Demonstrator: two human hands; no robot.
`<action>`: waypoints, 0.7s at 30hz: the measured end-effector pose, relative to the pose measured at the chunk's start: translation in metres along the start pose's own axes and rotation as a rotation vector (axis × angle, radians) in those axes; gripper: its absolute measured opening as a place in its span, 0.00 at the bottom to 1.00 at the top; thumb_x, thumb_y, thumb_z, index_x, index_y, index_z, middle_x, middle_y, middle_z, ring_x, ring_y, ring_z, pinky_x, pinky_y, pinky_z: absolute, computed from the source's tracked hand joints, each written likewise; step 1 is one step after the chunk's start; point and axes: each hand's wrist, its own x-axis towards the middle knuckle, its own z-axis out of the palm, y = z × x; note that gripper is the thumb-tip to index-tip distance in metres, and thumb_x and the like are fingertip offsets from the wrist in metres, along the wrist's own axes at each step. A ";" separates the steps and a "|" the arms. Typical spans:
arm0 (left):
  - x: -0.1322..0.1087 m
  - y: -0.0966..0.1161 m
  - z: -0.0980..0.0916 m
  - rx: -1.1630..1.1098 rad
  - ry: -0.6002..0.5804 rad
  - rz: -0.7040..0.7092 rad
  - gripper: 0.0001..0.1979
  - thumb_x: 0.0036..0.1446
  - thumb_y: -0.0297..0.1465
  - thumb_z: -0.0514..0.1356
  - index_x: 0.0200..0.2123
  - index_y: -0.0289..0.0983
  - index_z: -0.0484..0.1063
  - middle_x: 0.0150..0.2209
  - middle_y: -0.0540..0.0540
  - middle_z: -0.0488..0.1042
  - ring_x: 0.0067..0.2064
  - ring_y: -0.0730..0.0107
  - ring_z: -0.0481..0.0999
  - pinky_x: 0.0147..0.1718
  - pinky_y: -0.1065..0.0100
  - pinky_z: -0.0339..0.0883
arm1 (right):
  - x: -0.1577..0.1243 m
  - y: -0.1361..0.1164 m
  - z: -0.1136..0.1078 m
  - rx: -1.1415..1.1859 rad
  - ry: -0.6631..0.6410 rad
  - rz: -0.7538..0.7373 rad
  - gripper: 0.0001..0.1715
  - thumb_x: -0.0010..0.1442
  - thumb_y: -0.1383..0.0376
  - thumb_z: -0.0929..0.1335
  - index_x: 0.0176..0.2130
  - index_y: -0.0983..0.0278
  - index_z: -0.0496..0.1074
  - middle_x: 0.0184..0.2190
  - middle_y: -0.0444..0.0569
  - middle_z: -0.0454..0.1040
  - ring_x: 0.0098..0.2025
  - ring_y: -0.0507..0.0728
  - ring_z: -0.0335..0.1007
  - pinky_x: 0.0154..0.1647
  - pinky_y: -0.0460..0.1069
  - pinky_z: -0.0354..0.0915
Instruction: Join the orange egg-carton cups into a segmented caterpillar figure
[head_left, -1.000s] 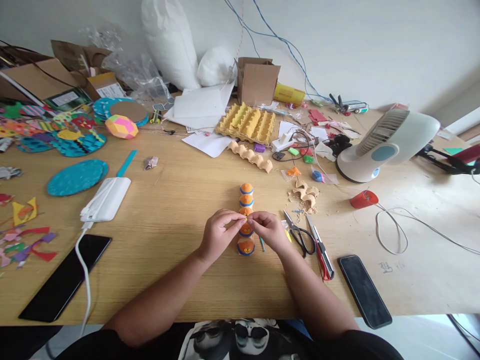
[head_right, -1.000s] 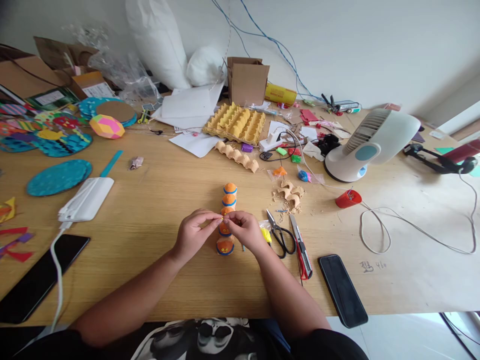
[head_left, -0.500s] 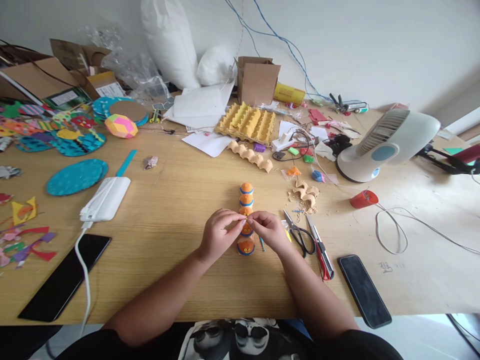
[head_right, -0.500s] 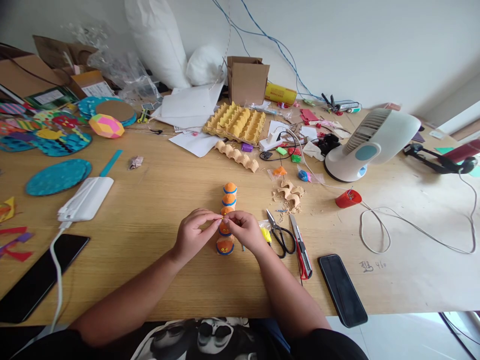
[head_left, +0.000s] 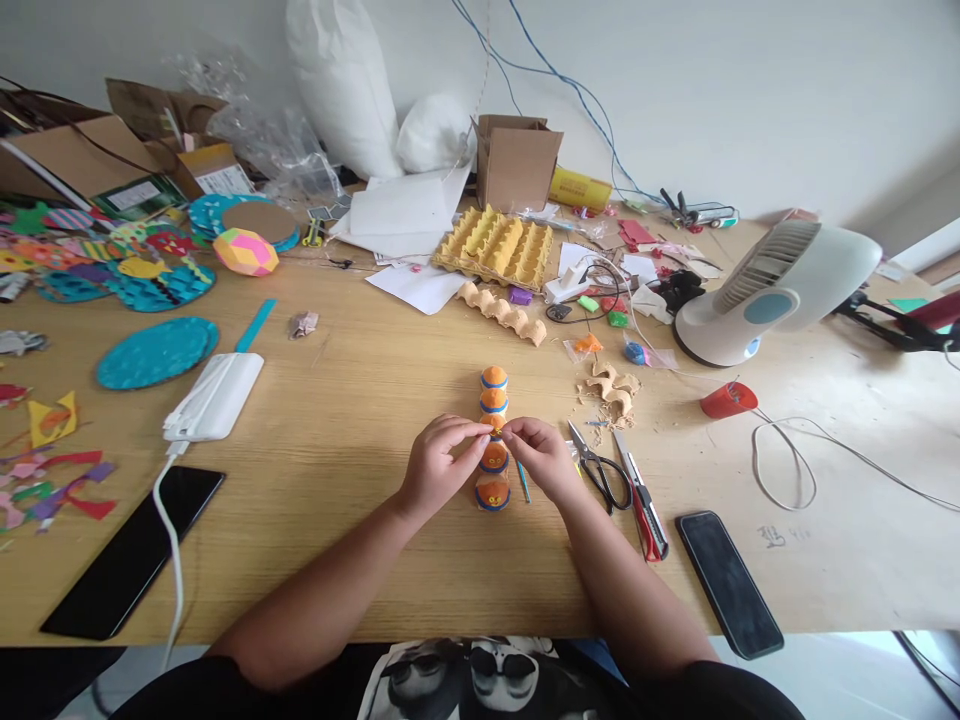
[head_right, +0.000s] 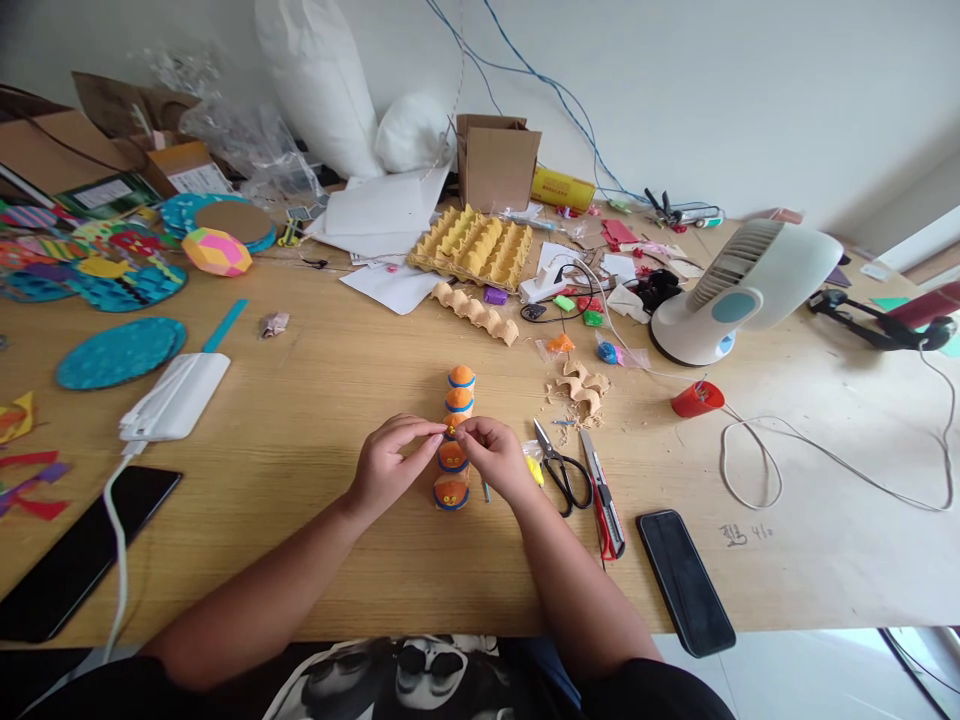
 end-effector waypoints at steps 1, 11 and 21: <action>0.001 -0.002 0.000 -0.002 0.006 -0.021 0.08 0.63 0.30 0.62 0.41 0.42 0.82 0.39 0.45 0.84 0.42 0.63 0.81 0.46 0.62 0.73 | 0.002 0.001 -0.002 -0.006 0.012 -0.003 0.17 0.58 0.51 0.73 0.33 0.62 0.76 0.24 0.43 0.68 0.26 0.52 0.58 0.27 0.48 0.56; 0.007 -0.025 0.003 -0.032 0.040 -0.207 0.10 0.64 0.34 0.62 0.44 0.41 0.81 0.43 0.45 0.83 0.43 0.64 0.81 0.48 0.64 0.73 | 0.023 -0.003 -0.014 -0.080 0.192 -0.027 0.14 0.58 0.53 0.71 0.33 0.62 0.74 0.23 0.42 0.66 0.26 0.52 0.57 0.28 0.48 0.54; 0.016 -0.035 0.009 -0.098 0.031 -0.270 0.08 0.61 0.30 0.63 0.43 0.41 0.81 0.42 0.46 0.82 0.43 0.65 0.81 0.46 0.64 0.76 | 0.048 0.013 -0.015 -0.496 0.061 -0.123 0.12 0.61 0.59 0.67 0.35 0.64 0.76 0.22 0.41 0.66 0.25 0.51 0.58 0.27 0.47 0.54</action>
